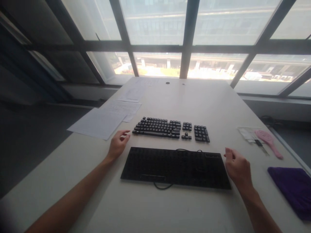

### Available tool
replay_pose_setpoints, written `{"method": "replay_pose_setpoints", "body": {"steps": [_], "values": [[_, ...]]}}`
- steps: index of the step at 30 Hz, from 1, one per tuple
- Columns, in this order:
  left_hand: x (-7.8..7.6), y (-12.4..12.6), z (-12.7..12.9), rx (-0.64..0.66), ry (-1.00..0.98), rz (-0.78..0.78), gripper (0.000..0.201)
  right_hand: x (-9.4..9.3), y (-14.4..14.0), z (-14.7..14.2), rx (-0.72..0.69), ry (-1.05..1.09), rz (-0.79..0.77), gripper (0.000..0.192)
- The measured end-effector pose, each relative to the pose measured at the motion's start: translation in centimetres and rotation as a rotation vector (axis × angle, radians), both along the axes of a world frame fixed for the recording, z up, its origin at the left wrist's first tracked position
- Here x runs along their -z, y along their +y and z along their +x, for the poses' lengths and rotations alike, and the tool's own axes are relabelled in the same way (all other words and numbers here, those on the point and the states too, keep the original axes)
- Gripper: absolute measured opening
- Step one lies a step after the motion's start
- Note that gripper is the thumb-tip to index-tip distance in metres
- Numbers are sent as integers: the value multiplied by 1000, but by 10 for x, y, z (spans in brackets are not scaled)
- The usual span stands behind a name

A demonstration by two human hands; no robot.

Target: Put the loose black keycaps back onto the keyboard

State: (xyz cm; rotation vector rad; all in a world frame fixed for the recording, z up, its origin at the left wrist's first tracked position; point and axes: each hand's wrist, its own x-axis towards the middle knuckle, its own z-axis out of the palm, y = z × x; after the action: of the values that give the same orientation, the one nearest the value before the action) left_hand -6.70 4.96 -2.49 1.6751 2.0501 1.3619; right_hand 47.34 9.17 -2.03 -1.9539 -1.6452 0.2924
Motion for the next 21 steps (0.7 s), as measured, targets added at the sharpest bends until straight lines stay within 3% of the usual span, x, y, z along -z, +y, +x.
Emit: {"method": "replay_pose_setpoints", "body": {"steps": [4, 8, 14, 18, 21], "values": [[2, 1, 0, 7, -26, 13, 27, -19, -7, -15, -41, 8, 259, 40], [6, 7, -1, 4, -27, 22, 29, -44, -12, -59, -223, -11, 438, 31], [8, 26, -7, 38, 27, 15, 33, -68, -2, -190, -613, 100, 466, 21], [5, 29, -7, 131, 38, 11, 22, -62, 13, -287, -840, 12, 351, 19], [5, 26, -8, 152, 55, -4, 22, -51, 25, -336, -903, -132, 231, 19]]}}
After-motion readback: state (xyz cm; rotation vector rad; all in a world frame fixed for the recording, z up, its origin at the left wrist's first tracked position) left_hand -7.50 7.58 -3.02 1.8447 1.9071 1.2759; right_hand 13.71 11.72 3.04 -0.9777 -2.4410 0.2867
